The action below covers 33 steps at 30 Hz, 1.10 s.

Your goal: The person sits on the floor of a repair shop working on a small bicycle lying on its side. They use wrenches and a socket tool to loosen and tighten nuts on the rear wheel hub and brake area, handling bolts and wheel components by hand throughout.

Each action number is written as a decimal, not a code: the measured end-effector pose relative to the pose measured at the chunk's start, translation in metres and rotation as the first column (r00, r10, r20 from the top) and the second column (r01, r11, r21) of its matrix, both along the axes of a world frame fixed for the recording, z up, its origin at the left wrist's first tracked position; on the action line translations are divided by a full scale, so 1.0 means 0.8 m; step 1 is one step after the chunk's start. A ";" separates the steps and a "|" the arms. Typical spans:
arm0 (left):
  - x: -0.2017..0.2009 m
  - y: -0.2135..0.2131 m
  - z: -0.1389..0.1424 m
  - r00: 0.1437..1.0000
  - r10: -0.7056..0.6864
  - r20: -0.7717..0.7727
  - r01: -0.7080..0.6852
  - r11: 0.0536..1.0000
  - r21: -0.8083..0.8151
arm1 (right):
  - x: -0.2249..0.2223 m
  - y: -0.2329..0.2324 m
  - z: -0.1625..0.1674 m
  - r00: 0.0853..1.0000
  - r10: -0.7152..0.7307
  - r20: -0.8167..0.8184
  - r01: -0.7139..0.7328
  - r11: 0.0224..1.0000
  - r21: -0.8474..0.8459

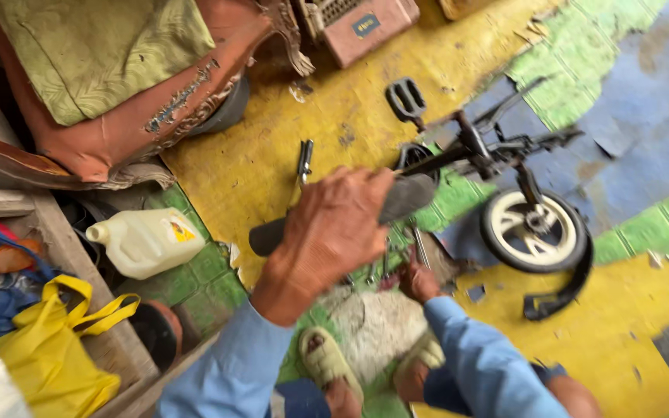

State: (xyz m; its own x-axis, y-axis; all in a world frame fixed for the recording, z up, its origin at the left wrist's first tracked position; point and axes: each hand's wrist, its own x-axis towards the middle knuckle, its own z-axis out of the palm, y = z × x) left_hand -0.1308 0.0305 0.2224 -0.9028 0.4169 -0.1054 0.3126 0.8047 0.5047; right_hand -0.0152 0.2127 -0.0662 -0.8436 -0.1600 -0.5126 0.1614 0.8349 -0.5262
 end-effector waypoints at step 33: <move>0.002 -0.030 -0.016 0.994 0.020 -0.106 -0.017 0.999 0.029 | 0.019 -0.085 -0.096 0.977 -0.200 0.075 0.184 0.965 0.185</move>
